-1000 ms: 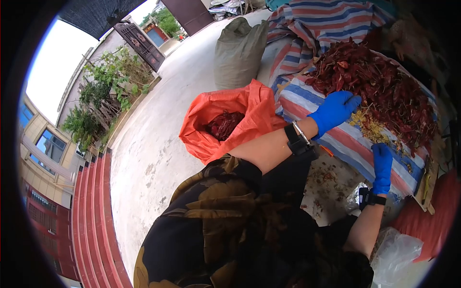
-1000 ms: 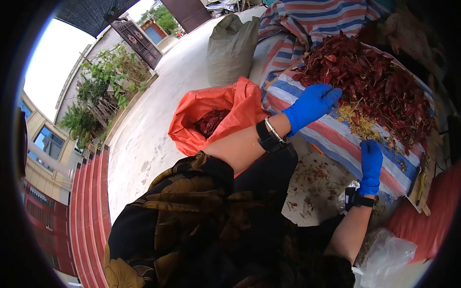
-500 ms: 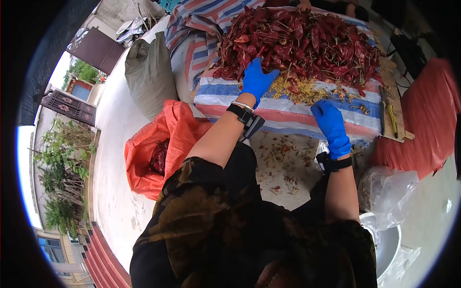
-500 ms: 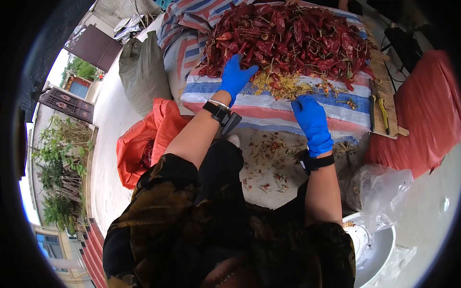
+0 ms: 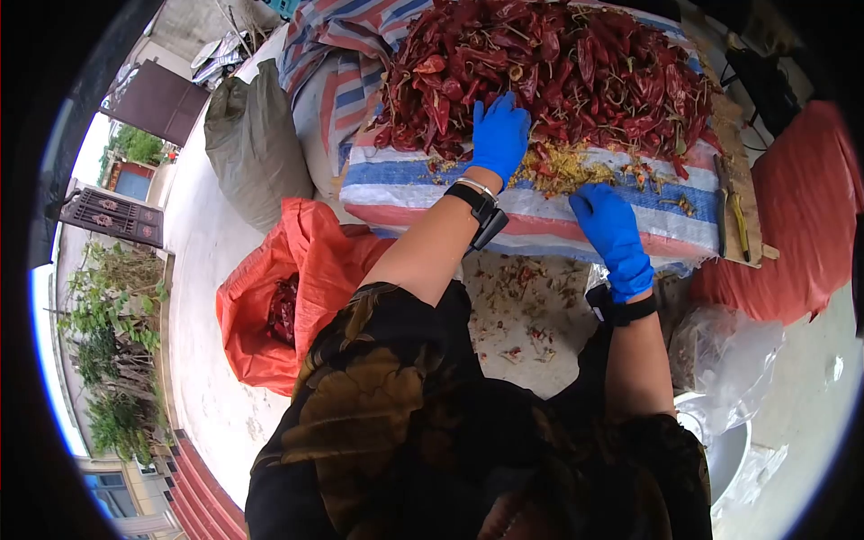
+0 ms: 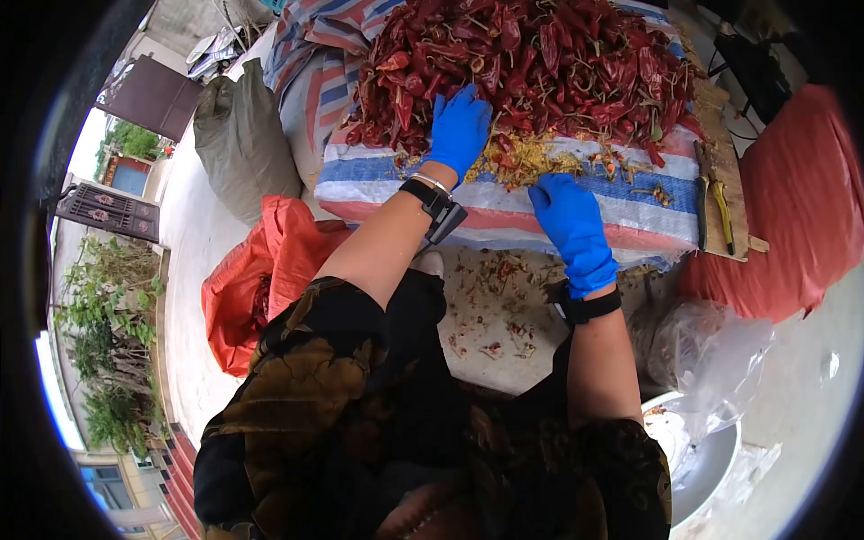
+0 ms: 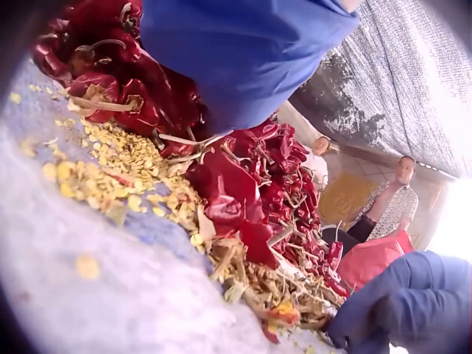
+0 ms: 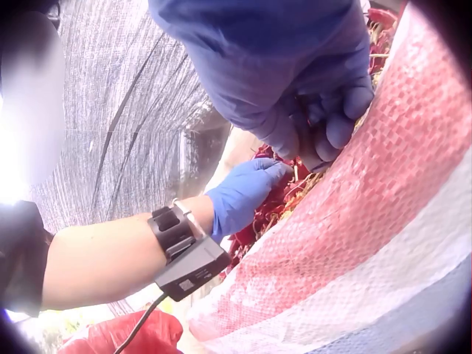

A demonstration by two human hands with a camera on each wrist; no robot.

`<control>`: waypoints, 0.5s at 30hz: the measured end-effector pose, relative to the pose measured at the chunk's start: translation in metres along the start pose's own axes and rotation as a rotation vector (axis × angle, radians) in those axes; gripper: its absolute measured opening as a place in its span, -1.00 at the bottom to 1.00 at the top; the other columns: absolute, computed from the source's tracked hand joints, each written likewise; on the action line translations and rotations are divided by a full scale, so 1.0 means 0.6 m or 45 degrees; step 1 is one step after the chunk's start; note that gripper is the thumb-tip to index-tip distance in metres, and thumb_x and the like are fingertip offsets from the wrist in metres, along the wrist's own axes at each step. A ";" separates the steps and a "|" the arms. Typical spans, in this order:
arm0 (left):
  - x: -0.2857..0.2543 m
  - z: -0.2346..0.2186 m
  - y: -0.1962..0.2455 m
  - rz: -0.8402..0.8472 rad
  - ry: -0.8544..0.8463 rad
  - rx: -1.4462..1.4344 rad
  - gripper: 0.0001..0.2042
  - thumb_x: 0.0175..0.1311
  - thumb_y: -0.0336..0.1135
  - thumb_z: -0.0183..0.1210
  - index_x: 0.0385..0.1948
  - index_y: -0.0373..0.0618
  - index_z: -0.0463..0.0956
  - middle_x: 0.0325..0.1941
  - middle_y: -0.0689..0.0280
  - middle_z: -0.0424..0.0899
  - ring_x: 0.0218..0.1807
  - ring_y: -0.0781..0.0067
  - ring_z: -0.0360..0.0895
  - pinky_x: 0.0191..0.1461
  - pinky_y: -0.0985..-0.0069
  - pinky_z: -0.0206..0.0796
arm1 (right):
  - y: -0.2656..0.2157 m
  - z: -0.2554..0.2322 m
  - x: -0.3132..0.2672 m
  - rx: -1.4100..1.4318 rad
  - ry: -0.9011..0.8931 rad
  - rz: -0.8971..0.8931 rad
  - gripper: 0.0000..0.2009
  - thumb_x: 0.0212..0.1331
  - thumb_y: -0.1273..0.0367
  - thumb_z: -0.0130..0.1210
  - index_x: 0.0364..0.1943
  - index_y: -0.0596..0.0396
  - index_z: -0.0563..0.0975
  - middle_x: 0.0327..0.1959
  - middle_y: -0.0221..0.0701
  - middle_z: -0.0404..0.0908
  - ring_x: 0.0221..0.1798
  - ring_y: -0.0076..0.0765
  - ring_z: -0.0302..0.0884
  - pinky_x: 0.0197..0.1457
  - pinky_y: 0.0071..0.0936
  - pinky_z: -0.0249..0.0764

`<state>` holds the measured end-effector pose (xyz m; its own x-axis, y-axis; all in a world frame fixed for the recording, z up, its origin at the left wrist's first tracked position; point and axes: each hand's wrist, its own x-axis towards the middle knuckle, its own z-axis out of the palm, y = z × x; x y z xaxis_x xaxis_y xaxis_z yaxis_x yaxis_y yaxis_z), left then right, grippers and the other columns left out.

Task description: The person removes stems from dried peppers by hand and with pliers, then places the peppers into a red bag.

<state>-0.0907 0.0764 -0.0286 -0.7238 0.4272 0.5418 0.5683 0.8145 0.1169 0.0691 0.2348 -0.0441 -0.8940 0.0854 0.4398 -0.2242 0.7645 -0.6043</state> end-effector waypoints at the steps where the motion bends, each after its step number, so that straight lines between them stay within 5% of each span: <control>1: -0.016 0.002 -0.005 0.052 0.007 -0.063 -0.71 0.08 -0.25 0.07 -0.13 -0.03 0.45 0.12 0.13 0.36 0.19 0.13 0.23 0.30 0.03 -0.16 | -0.001 0.001 0.000 0.012 0.017 -0.013 -0.84 0.03 0.30 0.06 -0.37 0.06 0.51 -0.38 -0.20 0.52 -0.35 0.02 0.47 -0.31 -0.24 0.41; 4: -0.050 -0.016 -0.002 0.097 0.070 -0.108 -0.74 0.08 -0.28 0.07 -0.18 -0.11 0.47 0.04 0.18 0.43 0.14 0.22 0.31 0.28 0.09 -0.10 | -0.005 0.001 -0.001 -0.006 -0.020 -0.013 -0.83 0.03 0.29 0.05 -0.37 0.08 0.51 -0.38 -0.20 0.53 -0.34 0.01 0.47 -0.30 -0.24 0.41; 10: -0.062 -0.050 0.014 -0.007 0.112 -0.148 -0.57 -0.08 -0.17 0.22 -0.12 -0.10 0.42 0.05 0.14 0.37 0.09 0.09 0.28 0.22 0.15 -0.04 | -0.016 -0.008 -0.003 -0.021 -0.053 -0.021 -0.82 0.03 0.28 0.05 -0.37 0.09 0.51 -0.38 -0.19 0.53 -0.31 -0.01 0.47 -0.27 -0.24 0.41; 12: -0.051 -0.055 0.016 -0.231 0.238 -0.032 -0.45 -0.14 -0.09 0.26 -0.05 -0.08 0.35 0.12 0.09 0.27 0.09 0.05 0.24 0.17 0.12 -0.02 | -0.014 -0.005 -0.005 -0.034 -0.053 -0.030 -0.82 0.03 0.28 0.05 -0.37 0.08 0.52 -0.38 -0.20 0.53 -0.31 -0.01 0.48 -0.27 -0.24 0.41; 15: -0.029 -0.052 0.008 -0.358 0.082 -0.037 -0.40 -0.12 -0.05 0.27 0.00 -0.09 0.32 0.13 0.04 0.25 0.09 0.06 0.25 0.17 0.15 0.02 | -0.010 0.000 -0.001 -0.033 -0.056 -0.035 -0.82 0.03 0.28 0.05 -0.37 0.08 0.52 -0.39 -0.20 0.52 -0.32 -0.02 0.48 -0.28 -0.25 0.41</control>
<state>-0.0630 0.0606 -0.0116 -0.8289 0.1595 0.5362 0.3601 0.8856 0.2933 0.0707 0.2301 -0.0410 -0.9041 0.0367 0.4258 -0.2389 0.7828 -0.5747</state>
